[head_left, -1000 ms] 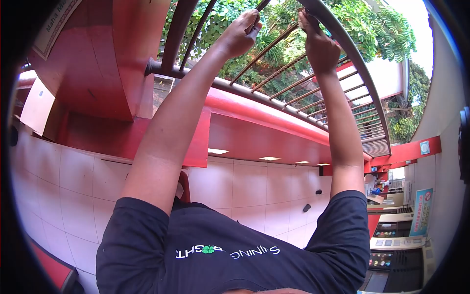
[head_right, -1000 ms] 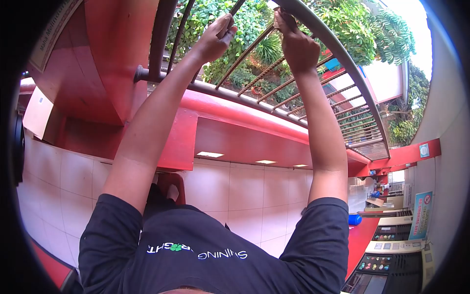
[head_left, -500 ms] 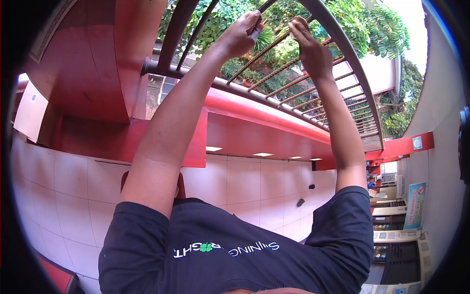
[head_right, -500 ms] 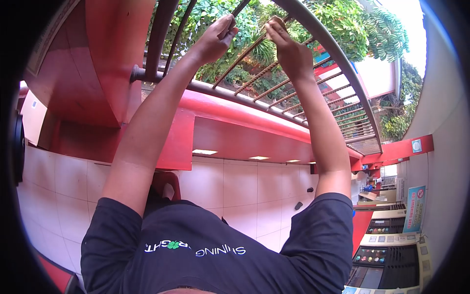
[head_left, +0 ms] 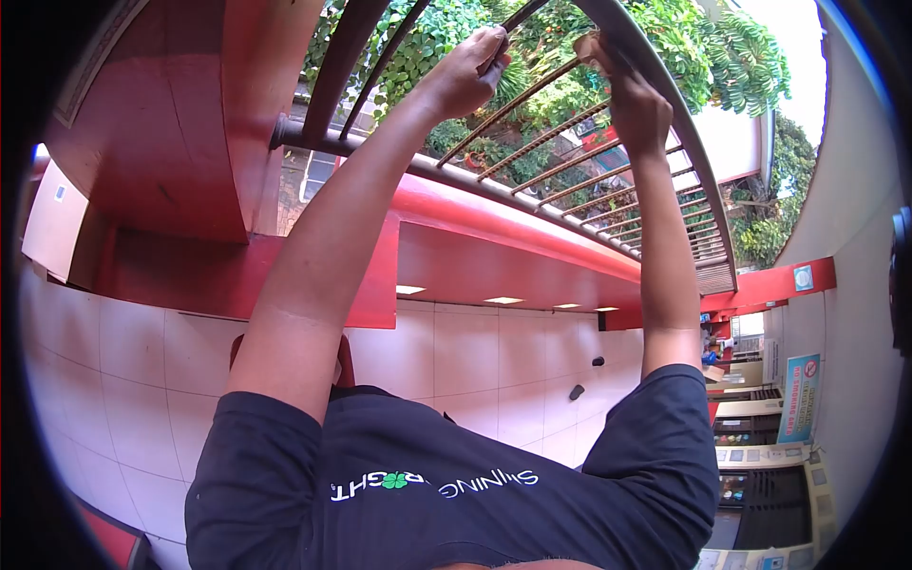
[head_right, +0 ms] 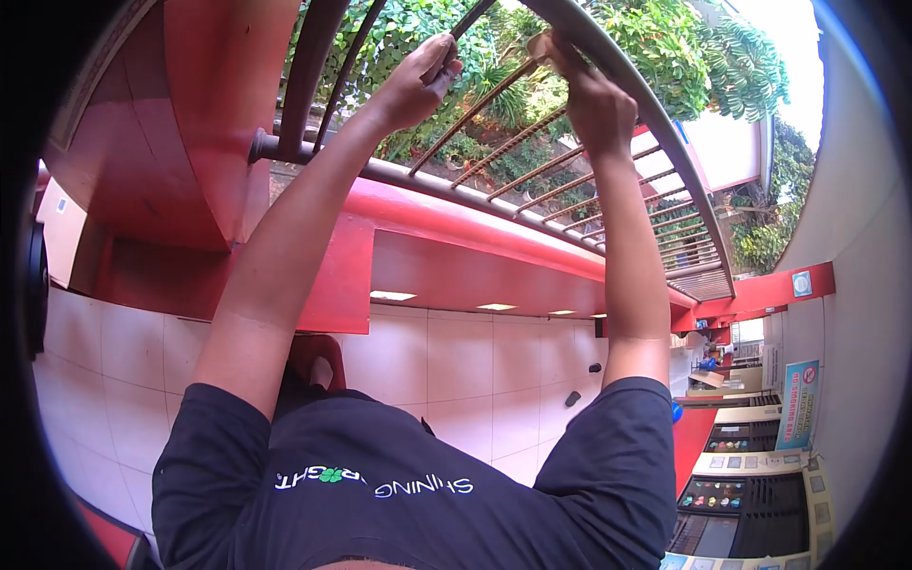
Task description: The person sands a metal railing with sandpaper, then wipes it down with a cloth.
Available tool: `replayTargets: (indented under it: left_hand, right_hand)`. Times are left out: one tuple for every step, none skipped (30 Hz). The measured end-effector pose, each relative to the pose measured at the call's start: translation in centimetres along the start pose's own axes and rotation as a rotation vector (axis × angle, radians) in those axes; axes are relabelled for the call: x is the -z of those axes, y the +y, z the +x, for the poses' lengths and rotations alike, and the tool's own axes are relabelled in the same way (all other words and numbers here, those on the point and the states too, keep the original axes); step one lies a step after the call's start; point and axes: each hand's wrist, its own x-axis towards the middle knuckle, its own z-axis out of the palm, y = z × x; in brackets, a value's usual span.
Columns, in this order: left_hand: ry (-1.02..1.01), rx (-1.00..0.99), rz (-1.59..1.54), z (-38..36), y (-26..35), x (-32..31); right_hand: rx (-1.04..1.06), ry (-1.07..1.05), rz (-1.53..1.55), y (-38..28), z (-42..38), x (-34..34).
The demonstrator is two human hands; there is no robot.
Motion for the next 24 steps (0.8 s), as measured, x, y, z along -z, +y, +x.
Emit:
replayTargets:
  left_hand:
    - [-0.007,0.001,-0.004,-0.2,0.0,-0.2]
    - [0.008,-0.001,-0.018,-0.3,0.1,-0.3]
    - [0.029,-0.006,-0.027,-0.1,0.0,-0.3]
    - [0.050,-0.051,-0.013,-0.1,-0.1,-0.3]
    - [0.056,-0.056,-0.006,0.2,-0.4,-0.2]
    - [0.049,-0.033,-0.021,0.3,-0.2,-0.1]
    - [0.036,-0.006,-0.040,0.0,0.0,-0.2]
    - [0.031,-0.017,-0.021,-0.1,0.1,-0.1]
    - [0.023,-0.017,-0.021,-0.2,0.0,-0.2]
    - [0.017,-0.026,-0.015,-0.1,0.0,-0.2]
    - [0.014,-0.037,-0.007,0.0,-0.2,0.0]
    - [0.019,-0.037,-0.004,0.2,-0.2,0.2]
    - [0.022,-0.033,-0.007,0.2,-0.2,0.3]
    - [0.025,-0.026,-0.013,0.0,-0.1,0.1]
    - [0.023,-0.021,-0.017,-0.1,-0.1,-0.1]
    - [0.028,-0.034,-0.029,0.0,-0.2,-0.1]
    - [0.036,-0.043,-0.040,0.0,-0.4,0.0]
    - [0.117,-0.138,0.004,-0.1,-1.0,-0.4]
    - [0.125,-0.127,0.009,0.2,-1.3,-0.2]
    - [0.068,-0.108,0.021,0.3,-1.7,0.0]
    - [0.008,-0.088,0.027,0.2,-1.8,-0.1]
    - [0.041,-0.068,-0.059,0.0,-1.6,-0.3]
    - [0.141,-0.139,-0.135,0.1,-2.7,-1.1]
    - [-0.005,0.124,-0.320,-0.1,-0.4,0.1]
  right_hand:
    - [-0.001,-0.077,-0.069,0.4,-0.4,0.2]
    - [0.002,-0.208,-0.064,-0.4,-1.6,-0.1]
    - [0.009,-0.332,-0.058,-1.5,-2.6,-0.6]
    - [0.148,-0.302,-0.036,-1.8,-3.0,-0.9]
    - [0.152,-0.294,-0.035,-0.9,-2.4,-1.2]
    - [0.074,-0.130,-0.015,-0.2,-1.0,-0.8]
    - [-0.008,0.026,0.005,-0.1,-0.3,-0.3]
    - [-0.121,-0.041,-0.054,-1.9,-1.2,-0.6]
    - [-0.053,-0.306,0.024,-2.9,-2.0,-0.8]
    - [0.032,-0.311,0.000,-3.2,-2.1,-0.9]
    - [0.120,-0.312,-0.023,-3.2,-1.9,-1.0]
    - [0.004,-0.179,-0.075,-2.4,-1.0,-0.7]
    - [-0.110,-0.052,-0.124,-1.8,-0.3,-0.4]
    - [-0.120,-0.003,-0.130,-2.6,-0.4,-0.7]
    - [-0.180,-0.073,0.087,-4.2,-1.3,-1.1]
    - [-0.126,-0.268,0.050,-5.5,-3.0,-2.1]
    - [-0.068,-0.464,0.017,-6.8,-4.8,-3.1]
    - [-0.049,-0.442,0.068,-8.2,-5.9,-3.8]
    - [-0.028,-0.419,0.121,-9.6,-6.3,-4.1]
    - [-0.145,-0.389,0.153,-10.7,-6.4,-4.6]
    - [-0.231,-0.408,0.110,-12.3,-7.6,-5.8]
    - [-0.188,-0.537,0.101,-14.6,-8.8,-6.2]
    - [-0.151,-0.665,0.092,-16.9,-10.2,-6.5]
    - [-0.127,-0.692,0.131,-18.5,-12.5,-7.7]
